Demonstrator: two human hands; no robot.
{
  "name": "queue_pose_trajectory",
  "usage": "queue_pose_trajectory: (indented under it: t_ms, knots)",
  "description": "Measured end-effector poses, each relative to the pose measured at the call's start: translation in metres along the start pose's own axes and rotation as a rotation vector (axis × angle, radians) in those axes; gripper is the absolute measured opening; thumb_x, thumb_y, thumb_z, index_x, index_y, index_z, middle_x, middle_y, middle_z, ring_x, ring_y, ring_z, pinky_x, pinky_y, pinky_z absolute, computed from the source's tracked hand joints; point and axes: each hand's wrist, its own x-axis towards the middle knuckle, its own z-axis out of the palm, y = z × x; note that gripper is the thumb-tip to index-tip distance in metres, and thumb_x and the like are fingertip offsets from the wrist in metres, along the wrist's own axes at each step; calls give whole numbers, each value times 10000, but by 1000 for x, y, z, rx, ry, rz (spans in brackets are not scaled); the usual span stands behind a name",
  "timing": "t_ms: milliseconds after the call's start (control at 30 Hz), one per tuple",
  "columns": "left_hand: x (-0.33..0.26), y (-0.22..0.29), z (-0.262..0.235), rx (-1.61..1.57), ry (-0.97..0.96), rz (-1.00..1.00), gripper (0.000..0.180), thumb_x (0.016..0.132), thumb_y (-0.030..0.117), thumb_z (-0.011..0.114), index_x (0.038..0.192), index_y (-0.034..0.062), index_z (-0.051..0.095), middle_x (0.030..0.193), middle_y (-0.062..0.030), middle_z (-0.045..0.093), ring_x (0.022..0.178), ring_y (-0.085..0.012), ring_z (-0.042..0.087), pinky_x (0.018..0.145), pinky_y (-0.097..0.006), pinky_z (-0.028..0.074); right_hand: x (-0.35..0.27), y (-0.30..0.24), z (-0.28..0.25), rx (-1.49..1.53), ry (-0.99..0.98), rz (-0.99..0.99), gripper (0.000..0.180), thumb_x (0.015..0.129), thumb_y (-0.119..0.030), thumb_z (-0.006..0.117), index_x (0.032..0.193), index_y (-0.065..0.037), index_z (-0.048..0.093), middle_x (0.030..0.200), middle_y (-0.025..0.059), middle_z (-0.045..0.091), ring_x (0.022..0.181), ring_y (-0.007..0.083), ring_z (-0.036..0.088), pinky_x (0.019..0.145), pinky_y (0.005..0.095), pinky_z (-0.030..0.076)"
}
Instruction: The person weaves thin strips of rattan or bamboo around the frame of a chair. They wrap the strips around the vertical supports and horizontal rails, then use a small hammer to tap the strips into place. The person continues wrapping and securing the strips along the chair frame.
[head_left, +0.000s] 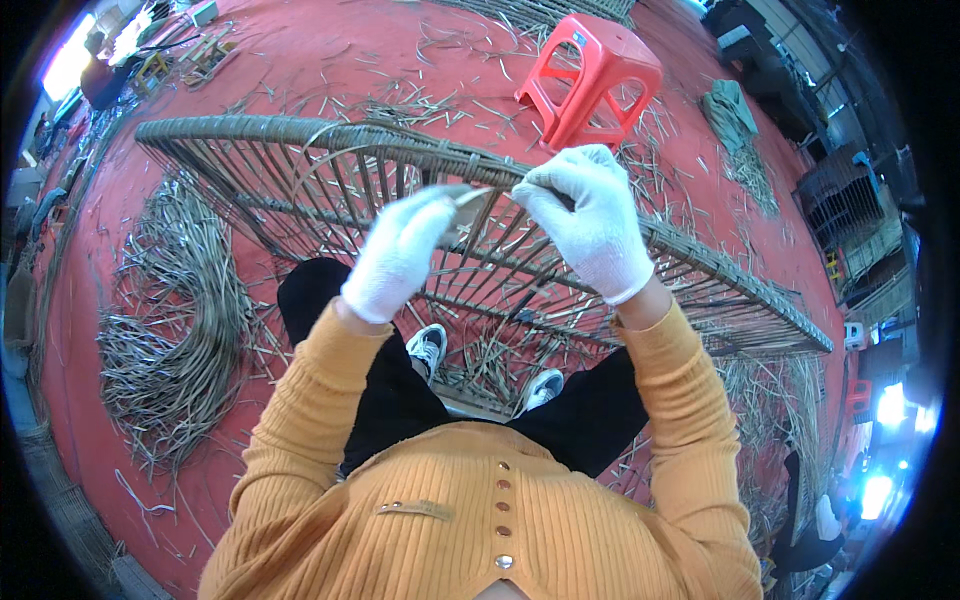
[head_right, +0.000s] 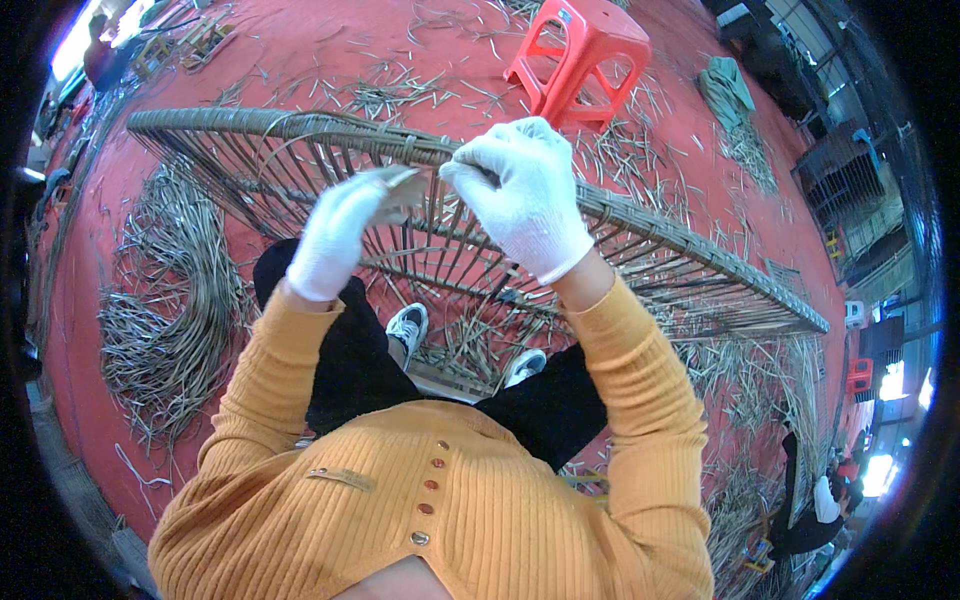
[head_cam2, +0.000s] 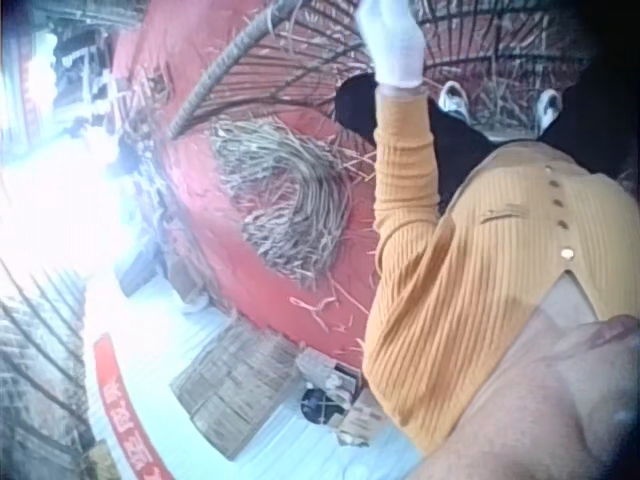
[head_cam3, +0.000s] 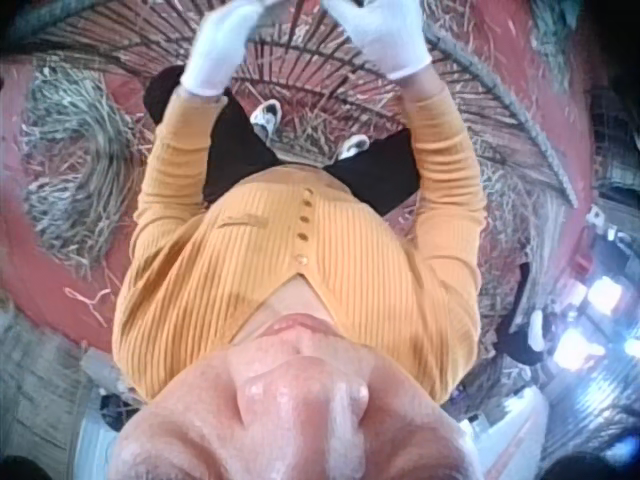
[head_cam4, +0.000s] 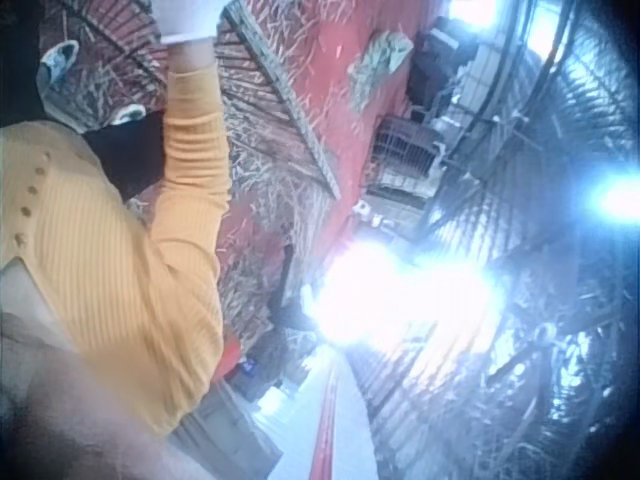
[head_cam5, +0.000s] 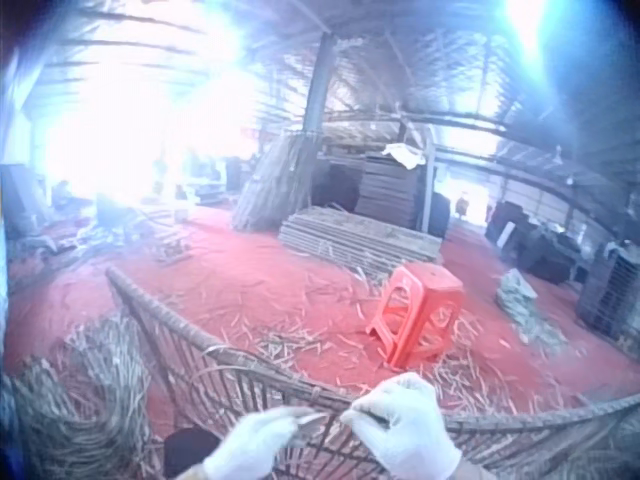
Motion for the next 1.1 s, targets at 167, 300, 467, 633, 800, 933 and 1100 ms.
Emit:
queue_pose_trajectory:
  t_ms: [167,300,467,633,800,933,1100]
  knots:
    - [38,-91,25,-618,-75,-98,400,1077,191,464,1369,-44,603,1292,-90,667,1158,-171,607,1032,-316,460,-6,-13,20,-741,-59,-203,92,809,-248,701,877,-187,685,911,12,595,1010,258,568,943,455,401]
    - [44,-98,25,-747,-154,-15,340,1063,148,506,1352,-7,596,1210,-55,667,1065,-170,610,967,-316,467,-7,1,34,-576,103,-265,132,794,-239,675,908,-174,663,924,19,579,995,256,582,912,455,436]
    - [9,-19,7,982,168,407,113,926,169,693,927,75,756,925,-144,689,874,-341,655,733,-445,515,-20,9,26,30,183,-6,332,758,-39,867,953,-65,600,1005,109,593,868,331,640,726,437,532]
    - [56,88,-30,1574,-42,965,119,893,207,722,871,90,711,837,-108,648,859,-333,660,726,-466,521,-21,1,11,329,227,171,391,761,8,878,1081,-21,655,1119,96,663,1003,199,680,876,311,549]
    - [47,90,-80,1050,52,582,248,887,226,765,1022,24,713,935,-123,694,863,-356,663,794,-464,533,-70,47,-77,-253,64,97,479,833,-168,853,1249,-22,664,1141,142,702,1053,283,694,959,387,542]
    - [41,53,-100,1387,91,739,517,723,145,876,1202,62,701,1042,-124,689,1002,-359,642,913,-470,514,-109,86,-112,-472,-156,167,469,780,-292,852,1170,-103,672,988,80,688,953,317,680,824,458,532]
    - [62,43,-54,1354,168,605,535,702,212,883,1203,132,712,1036,-86,683,1028,-341,624,936,-482,471,-118,103,-155,-506,-286,198,425,805,-274,836,1181,-149,682,989,113,729,883,358,721,737,461,564]
